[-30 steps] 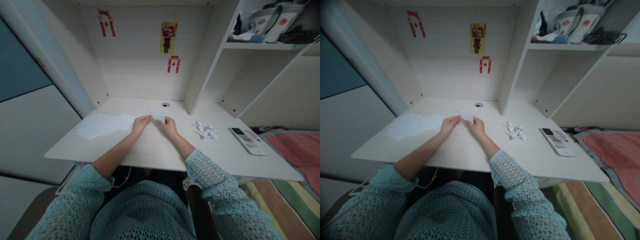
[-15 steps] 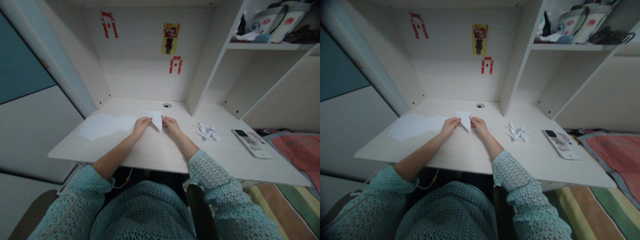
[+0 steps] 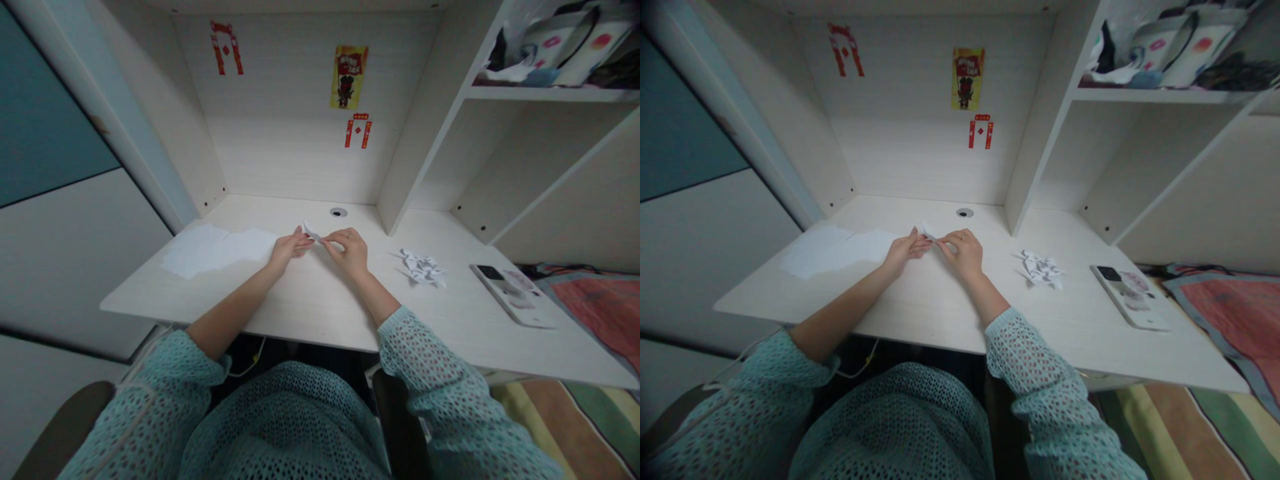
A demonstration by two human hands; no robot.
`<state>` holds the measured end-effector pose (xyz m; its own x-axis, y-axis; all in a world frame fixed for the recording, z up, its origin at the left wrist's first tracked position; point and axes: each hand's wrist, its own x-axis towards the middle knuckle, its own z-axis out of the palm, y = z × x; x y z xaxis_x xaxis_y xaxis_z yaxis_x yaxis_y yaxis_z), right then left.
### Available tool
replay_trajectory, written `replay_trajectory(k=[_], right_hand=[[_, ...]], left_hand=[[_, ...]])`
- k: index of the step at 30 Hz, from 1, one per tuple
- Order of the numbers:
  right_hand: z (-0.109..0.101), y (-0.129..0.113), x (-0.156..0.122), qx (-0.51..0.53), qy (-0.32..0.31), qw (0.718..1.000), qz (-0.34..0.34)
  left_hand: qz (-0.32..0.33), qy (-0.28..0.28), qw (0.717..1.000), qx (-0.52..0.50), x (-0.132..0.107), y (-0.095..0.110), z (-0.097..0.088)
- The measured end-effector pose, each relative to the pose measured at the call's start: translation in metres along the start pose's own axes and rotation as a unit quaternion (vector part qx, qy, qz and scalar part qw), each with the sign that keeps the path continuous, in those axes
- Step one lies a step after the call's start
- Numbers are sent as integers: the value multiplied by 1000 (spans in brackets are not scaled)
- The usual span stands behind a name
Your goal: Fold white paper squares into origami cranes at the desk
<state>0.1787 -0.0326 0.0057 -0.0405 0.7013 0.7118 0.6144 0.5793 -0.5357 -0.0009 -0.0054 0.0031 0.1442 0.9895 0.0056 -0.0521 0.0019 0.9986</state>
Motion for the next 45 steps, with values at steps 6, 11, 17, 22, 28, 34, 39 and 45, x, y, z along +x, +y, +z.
replay_trajectory(k=[6, 11, 17, 22, 28, 34, 39, 45], right_hand=[[7, 6, 2, 105, -44, 992, 48], [11, 16, 5, 191, -31, 967, 168], [6, 34, 9, 166, 78, 953, 239], [2, 47, 10, 166, 74, 944, 276], [-1, 48, 12, 229, 52, 938, 255], [-9, 39, 17, 300, 9, 936, 181], [-21, 32, 18, 332, -120, 910, 216], [-22, 29, 16, 347, -161, 907, 176]], left_hand=[[-11, -11, 999, -28, 0, 0, -1], [-3, -23, 999, -42, 4, -6, -2], [14, 9, 999, 52, 10, -13, -9], [6, -4, 996, 85, 13, -14, -10], [12, -35, 998, 41, 11, -11, -12], [-18, -24, 999, -20, 11, -8, -15], [-40, -20, 997, -57, 8, -2, -13], [-50, -21, 995, -80, 6, 1, -16]])
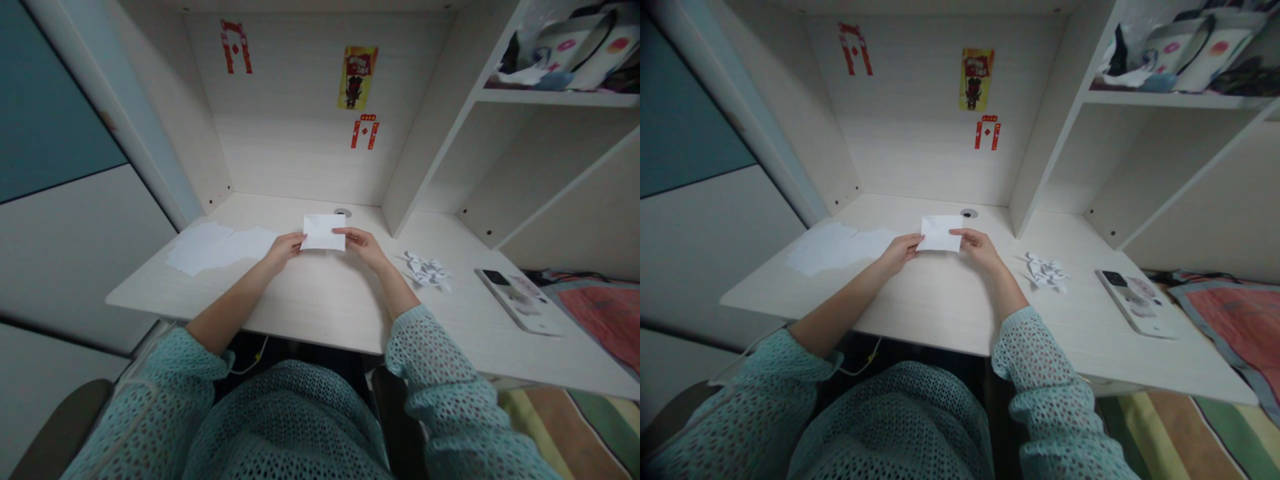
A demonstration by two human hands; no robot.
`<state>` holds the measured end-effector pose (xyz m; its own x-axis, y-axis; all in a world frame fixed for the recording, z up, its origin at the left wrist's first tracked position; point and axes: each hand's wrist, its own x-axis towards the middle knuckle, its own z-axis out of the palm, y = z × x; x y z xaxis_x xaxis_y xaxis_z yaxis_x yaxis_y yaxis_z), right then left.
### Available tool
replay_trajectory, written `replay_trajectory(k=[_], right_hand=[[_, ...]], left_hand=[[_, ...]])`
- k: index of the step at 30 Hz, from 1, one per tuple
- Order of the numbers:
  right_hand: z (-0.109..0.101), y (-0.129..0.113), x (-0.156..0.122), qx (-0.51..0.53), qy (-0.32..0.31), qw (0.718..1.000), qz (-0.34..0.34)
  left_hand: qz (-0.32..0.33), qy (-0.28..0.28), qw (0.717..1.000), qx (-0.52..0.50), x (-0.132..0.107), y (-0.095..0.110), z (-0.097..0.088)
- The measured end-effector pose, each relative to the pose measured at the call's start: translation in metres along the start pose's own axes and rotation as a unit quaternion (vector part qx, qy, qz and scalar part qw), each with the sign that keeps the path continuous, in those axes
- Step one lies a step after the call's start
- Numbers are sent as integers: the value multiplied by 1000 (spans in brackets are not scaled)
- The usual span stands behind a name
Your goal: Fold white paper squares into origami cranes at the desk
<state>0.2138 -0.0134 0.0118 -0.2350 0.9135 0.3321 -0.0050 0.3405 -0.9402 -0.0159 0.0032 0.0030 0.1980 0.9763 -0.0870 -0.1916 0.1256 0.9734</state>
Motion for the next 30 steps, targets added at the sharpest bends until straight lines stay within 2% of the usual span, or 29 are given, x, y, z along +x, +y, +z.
replay_trajectory(k=[6, 9, 11, 15, 17, 19, 22, 24, 27, 30], right_hand=[[4, 0, 0, -39, 69, 997, -8], [6, -2, 0, -59, 95, 994, -9], [6, -2, 0, -67, 108, 992, -7], [4, 0, 3, 0, 151, 989, -3], [2, 0, 5, 41, 186, 982, 4], [2, 0, 5, 38, 200, 979, 11], [10, -2, 3, -12, 161, 987, 9], [18, -2, 0, -27, 118, 993, 9], [32, -3, -5, -56, 83, 995, 7], [41, -2, -7, -79, 83, 993, -2]], left_hand=[[-41, -23, 999, -8, 2, 0, 0], [-84, -49, 995, -34, 2, 1, 0], [-120, -48, 990, -63, 2, 1, -2], [-161, -63, 983, -66, 1, 3, -3], [-134, -52, 989, -44, 0, 5, -2], [-55, -10, 998, -17, -1, 9, 0], [107, 60, 991, 54, -5, 14, 6], [190, 46, 974, 112, -9, 16, 10], [203, -24, 966, 158, -16, 14, 16], [197, -27, 963, 180, -19, 10, 20]])
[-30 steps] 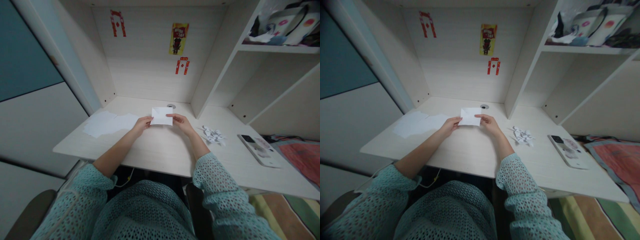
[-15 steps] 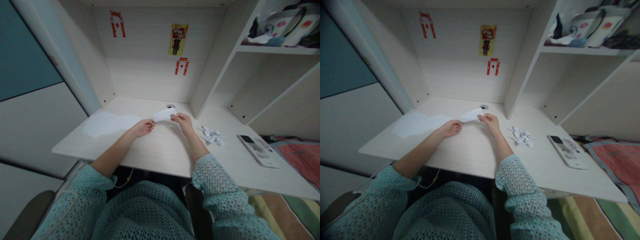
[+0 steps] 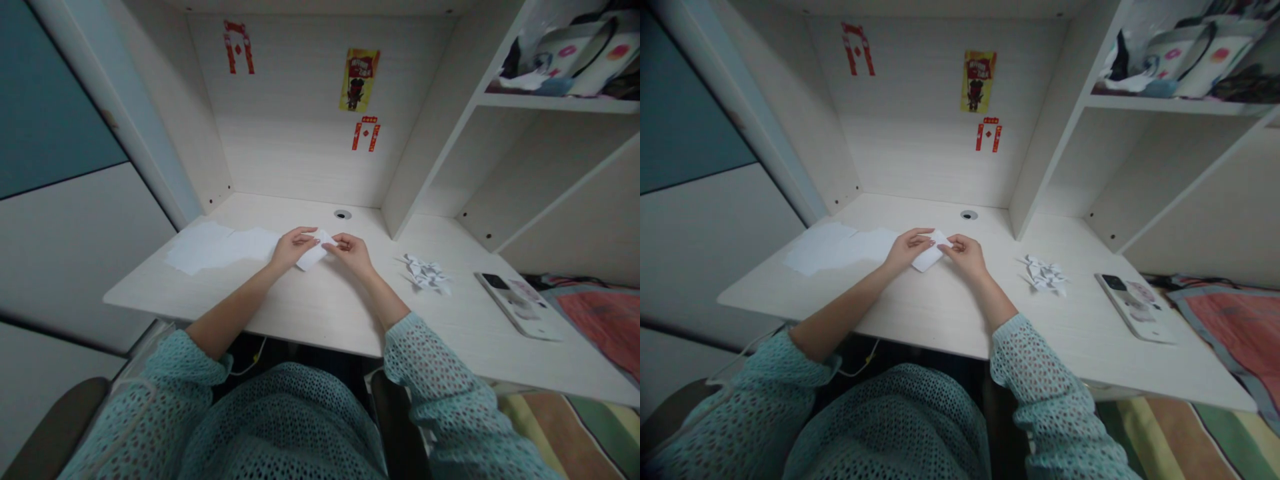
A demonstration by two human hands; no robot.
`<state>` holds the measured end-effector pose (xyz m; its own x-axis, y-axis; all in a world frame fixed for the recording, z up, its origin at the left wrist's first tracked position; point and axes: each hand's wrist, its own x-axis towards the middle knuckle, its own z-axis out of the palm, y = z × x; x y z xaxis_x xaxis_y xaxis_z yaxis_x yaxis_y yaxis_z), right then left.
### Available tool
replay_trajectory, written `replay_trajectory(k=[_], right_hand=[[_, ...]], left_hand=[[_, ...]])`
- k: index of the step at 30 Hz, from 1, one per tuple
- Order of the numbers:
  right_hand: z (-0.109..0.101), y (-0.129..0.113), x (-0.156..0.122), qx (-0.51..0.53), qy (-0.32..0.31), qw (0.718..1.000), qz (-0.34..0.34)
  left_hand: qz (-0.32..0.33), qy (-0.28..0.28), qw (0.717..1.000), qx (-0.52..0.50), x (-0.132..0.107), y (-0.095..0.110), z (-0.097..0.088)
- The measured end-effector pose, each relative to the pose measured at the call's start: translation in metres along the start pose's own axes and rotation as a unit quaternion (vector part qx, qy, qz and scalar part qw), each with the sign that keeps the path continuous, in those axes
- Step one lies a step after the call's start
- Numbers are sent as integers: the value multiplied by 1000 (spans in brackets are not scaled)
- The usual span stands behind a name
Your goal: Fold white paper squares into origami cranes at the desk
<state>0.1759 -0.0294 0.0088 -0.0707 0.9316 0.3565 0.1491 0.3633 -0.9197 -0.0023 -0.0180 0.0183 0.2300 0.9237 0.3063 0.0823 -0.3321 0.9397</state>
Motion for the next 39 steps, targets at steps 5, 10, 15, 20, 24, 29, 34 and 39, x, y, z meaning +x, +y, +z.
replay_trajectory(k=[5, 10, 15, 20, 24, 29, 34, 39], right_hand=[[8, 1, -1, 17, 45, 998, -48], [14, 3, -3, 20, 95, 993, -64], [16, 2, -5, 6, 127, 990, -55], [16, 5, -4, 0, 135, 989, -53], [15, 5, -4, -11, 143, 988, -49], [15, 0, -7, -17, 145, 987, -60], [15, -2, -8, -45, 151, 984, -88], [15, -3, -9, -75, 146, 980, -111]], left_hand=[[21, 57, 998, 12, 1, -6, 3], [41, 94, 995, 12, 1, -6, 5], [65, 100, 992, 50, -3, -1, 6], [78, 95, 990, 63, -5, 2, 7], [77, 90, 991, 62, -5, 3, 7], [83, 86, 990, 68, -6, 2, 7], [72, 93, 991, 69, -6, 1, 8], [74, 94, 990, 72, -7, 2, 9]])
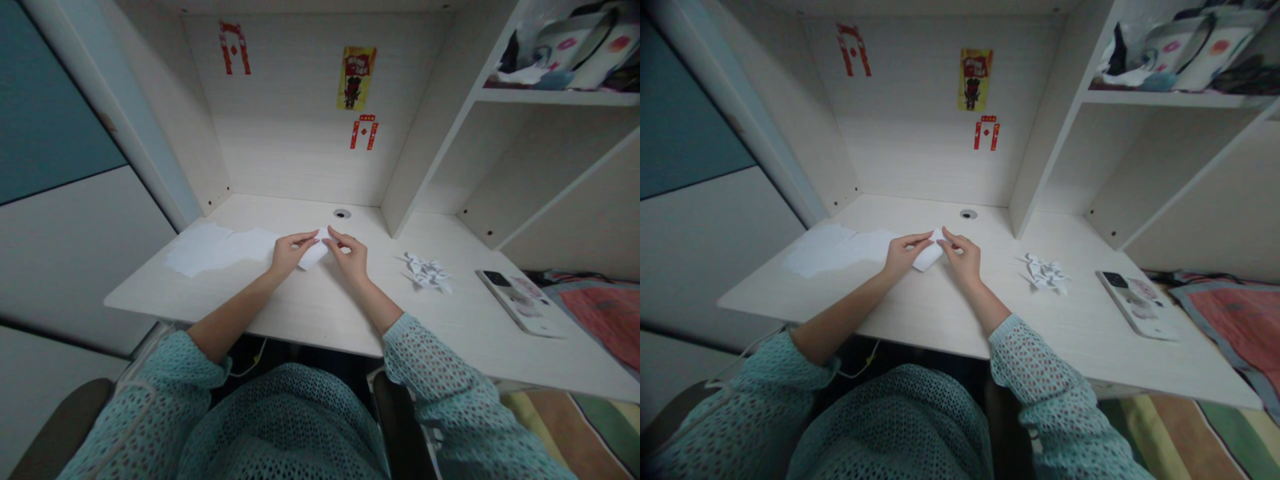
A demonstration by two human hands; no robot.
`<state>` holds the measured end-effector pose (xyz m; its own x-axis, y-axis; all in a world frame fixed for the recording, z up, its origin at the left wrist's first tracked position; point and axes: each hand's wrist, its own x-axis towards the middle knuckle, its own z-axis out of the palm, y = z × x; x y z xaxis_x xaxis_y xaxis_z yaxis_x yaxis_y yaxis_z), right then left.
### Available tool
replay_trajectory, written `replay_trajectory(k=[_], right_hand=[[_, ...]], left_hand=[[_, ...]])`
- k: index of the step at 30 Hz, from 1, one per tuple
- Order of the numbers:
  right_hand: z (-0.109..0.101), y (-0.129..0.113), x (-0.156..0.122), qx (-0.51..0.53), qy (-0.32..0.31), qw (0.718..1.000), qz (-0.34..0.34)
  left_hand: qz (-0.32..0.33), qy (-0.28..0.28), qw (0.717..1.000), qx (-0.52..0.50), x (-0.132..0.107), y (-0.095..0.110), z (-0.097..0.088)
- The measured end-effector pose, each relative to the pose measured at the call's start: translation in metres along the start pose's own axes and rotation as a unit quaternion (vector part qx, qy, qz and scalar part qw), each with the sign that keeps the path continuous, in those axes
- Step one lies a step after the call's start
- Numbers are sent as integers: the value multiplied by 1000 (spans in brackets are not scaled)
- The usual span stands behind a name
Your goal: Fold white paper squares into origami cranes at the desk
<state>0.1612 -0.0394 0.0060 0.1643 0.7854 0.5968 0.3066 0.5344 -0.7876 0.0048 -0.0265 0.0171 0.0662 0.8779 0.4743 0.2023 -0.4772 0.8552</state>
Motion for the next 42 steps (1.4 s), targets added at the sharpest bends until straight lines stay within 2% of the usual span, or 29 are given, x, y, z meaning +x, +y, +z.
replay_trajectory(k=[10, 21, 24, 27, 34, 42], right_hand=[[0, -2, 5, 59, 9, 996, 67], [-1, -2, 4, 22, 15, 998, 64], [0, -1, 4, 42, 19, 997, 66], [2, 1, 5, 81, 21, 992, 97], [13, 8, -2, 89, -88, 979, 161], [16, 10, -4, 100, -103, 974, 174]], left_hand=[[29, -14, 999, 41, -2, 4, 1], [2, -19, 1000, 22, -2, 5, 2], [-10, -13, 1000, 9, -1, 2, 2], [-30, 13, 999, -32, 2, -3, 3], [-66, 51, 991, -104, 5, -10, 3], [-80, 69, 987, -120, 5, -9, 5]])
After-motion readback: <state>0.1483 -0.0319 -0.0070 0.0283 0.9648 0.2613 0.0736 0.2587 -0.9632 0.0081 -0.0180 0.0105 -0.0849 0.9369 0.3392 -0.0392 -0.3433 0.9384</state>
